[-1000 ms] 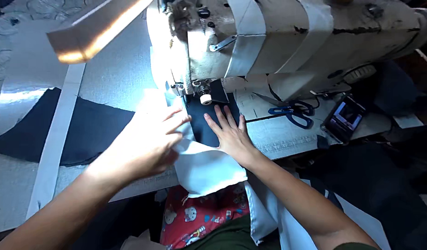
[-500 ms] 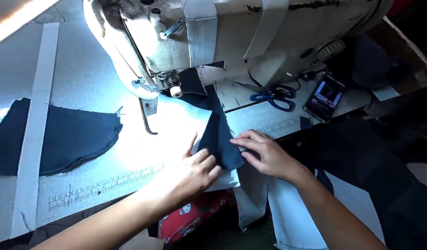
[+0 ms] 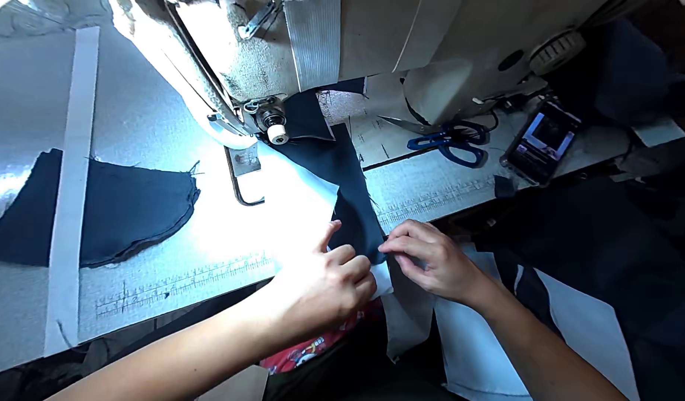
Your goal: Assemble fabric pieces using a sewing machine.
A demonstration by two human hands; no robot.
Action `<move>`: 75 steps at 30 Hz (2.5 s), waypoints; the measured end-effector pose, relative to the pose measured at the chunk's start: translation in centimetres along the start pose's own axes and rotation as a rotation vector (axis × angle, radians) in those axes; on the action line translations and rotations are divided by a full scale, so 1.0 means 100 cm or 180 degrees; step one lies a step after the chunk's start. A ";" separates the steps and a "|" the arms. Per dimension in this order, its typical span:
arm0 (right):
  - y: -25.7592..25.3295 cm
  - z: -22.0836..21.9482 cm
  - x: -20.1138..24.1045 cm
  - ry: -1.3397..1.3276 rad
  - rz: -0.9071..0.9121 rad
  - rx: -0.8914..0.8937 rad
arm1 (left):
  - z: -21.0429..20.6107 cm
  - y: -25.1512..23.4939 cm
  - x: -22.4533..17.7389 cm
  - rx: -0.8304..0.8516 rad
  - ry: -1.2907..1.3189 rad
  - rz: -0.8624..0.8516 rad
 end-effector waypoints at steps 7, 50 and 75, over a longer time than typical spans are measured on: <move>0.001 -0.006 0.000 -0.0363 0.0131 -0.0349 | 0.009 0.002 0.006 -0.0324 -0.0006 0.0162; -0.029 0.007 -0.007 0.1528 0.0447 0.0474 | -0.037 0.050 0.058 -0.0151 -0.0150 0.1966; -0.060 -0.020 -0.005 0.1455 0.0836 0.0022 | -0.031 0.061 0.108 0.0138 -0.0209 0.2313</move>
Point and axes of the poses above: each hand's wrist, its own y-axis away from the middle knuckle, its own z-axis out of the back of the hand, x = y × z, the point moved 4 cm from there along -y, towards the middle knuckle, and after that the axes turned 12 degrees about x, right-handed, at the moved point
